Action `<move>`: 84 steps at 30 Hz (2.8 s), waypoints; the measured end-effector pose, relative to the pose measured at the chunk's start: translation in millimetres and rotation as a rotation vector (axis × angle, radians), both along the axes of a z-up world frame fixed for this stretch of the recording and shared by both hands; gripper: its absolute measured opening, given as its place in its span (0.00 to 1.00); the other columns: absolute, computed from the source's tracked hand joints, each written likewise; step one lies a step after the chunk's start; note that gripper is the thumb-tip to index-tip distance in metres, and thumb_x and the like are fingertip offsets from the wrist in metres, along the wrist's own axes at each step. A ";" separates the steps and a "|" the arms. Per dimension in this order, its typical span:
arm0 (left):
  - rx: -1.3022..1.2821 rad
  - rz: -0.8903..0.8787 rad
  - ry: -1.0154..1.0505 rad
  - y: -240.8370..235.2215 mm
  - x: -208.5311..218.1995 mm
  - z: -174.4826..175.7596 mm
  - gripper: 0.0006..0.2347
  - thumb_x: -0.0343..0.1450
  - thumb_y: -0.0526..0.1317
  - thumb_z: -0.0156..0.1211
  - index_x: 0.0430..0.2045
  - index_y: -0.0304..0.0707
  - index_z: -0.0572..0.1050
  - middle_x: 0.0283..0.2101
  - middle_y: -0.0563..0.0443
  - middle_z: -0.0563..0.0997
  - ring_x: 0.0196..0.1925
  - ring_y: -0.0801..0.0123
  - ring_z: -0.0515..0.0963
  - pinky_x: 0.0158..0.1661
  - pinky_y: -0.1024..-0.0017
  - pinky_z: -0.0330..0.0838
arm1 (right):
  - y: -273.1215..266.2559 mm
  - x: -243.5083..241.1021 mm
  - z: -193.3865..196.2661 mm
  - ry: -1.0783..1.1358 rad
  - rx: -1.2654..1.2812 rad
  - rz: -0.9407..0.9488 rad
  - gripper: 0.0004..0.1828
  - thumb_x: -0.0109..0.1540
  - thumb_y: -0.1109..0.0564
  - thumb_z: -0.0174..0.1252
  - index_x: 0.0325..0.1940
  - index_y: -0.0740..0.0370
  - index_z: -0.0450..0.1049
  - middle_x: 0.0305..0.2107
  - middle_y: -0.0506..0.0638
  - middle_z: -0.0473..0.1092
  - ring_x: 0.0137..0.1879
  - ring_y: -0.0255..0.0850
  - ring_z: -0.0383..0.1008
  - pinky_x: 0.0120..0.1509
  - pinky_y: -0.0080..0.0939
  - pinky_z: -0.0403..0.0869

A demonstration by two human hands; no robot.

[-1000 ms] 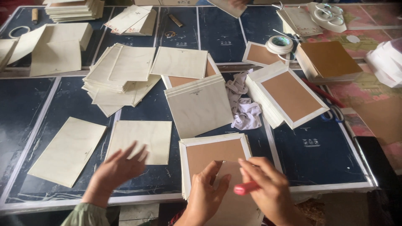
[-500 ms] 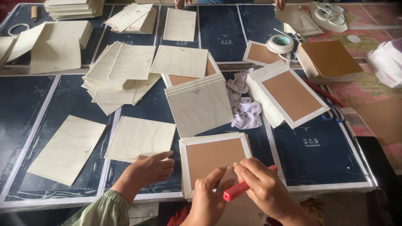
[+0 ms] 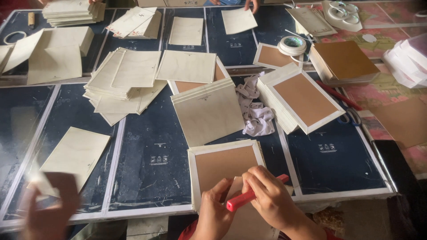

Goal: Inspecting printed invitation cards for quality control by picking them up, opening them, and restacking them.

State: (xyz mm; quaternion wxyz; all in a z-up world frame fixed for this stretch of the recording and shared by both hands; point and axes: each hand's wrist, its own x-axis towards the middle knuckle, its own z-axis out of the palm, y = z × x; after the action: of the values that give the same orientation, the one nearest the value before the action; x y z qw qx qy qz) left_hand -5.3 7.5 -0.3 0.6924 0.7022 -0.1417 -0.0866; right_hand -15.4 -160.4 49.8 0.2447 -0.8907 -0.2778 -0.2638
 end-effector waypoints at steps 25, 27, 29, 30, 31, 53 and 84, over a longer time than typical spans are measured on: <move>-0.174 0.334 -0.006 131.4 53.8 -1.6 0.07 0.68 0.29 0.67 0.36 0.28 0.78 0.32 0.44 0.85 0.33 0.66 0.83 0.35 0.70 0.80 | -149.5 -99.5 -111.7 0.813 0.595 -0.460 0.15 0.60 0.54 0.63 0.47 0.61 0.85 0.45 0.54 0.92 0.56 0.41 0.92 0.65 0.32 0.69; -0.104 0.257 0.008 102.7 39.7 -3.8 0.05 0.70 0.34 0.67 0.32 0.28 0.79 0.27 0.49 0.81 0.27 0.76 0.75 0.25 0.77 0.68 | -84.2 -75.0 -25.7 0.253 0.462 -0.345 0.09 0.62 0.62 0.59 0.41 0.60 0.85 0.32 0.48 0.82 0.36 0.33 0.82 0.45 0.28 0.76; -0.118 0.221 0.039 84.7 28.3 -10.7 0.04 0.70 0.32 0.66 0.33 0.28 0.79 0.27 0.49 0.82 0.27 0.75 0.76 0.25 0.77 0.70 | -53.9 -54.8 2.9 0.177 0.463 -0.365 0.09 0.63 0.64 0.59 0.43 0.61 0.83 0.32 0.49 0.80 0.36 0.35 0.80 0.43 0.31 0.75; -0.126 0.201 0.071 76.5 22.1 -14.1 0.04 0.70 0.31 0.66 0.34 0.28 0.80 0.28 0.48 0.83 0.27 0.75 0.78 0.25 0.77 0.71 | -38.6 -44.0 16.7 0.108 0.466 -0.370 0.09 0.63 0.66 0.59 0.45 0.61 0.81 0.33 0.50 0.78 0.35 0.37 0.79 0.41 0.33 0.74; -0.128 0.192 0.070 72.4 17.7 -18.3 0.04 0.70 0.31 0.66 0.34 0.28 0.80 0.28 0.48 0.83 0.27 0.75 0.78 0.25 0.77 0.71 | -33.1 -37.7 19.5 0.103 0.466 -0.378 0.09 0.63 0.66 0.59 0.45 0.61 0.81 0.33 0.50 0.78 0.35 0.37 0.79 0.41 0.33 0.74; 0.224 0.317 -0.097 43.2 -27.6 -41.9 0.03 0.66 0.39 0.70 0.29 0.46 0.86 0.05 0.61 0.60 0.07 0.83 0.55 0.14 0.78 0.48 | -25.5 -7.4 -10.4 0.069 0.330 -0.307 0.02 0.65 0.64 0.59 0.40 0.64 0.77 0.28 0.48 0.74 0.31 0.36 0.73 0.38 0.33 0.73; -0.373 0.392 0.262 104.6 23.0 -56.8 0.08 0.69 0.29 0.65 0.31 0.36 0.69 0.28 0.37 0.83 0.27 0.63 0.79 0.27 0.66 0.76 | -132.6 -36.8 -65.2 0.491 1.560 -0.093 0.07 0.68 0.62 0.53 0.46 0.67 0.74 0.25 0.59 0.67 0.22 0.25 0.56 0.21 0.24 0.48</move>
State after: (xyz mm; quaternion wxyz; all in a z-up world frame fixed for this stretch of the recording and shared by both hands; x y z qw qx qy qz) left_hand 17.7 112.1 -57.1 0.8254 0.5596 0.0735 -0.0138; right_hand -52.2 -293.1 -15.4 0.8366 -0.5073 0.0845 -0.1884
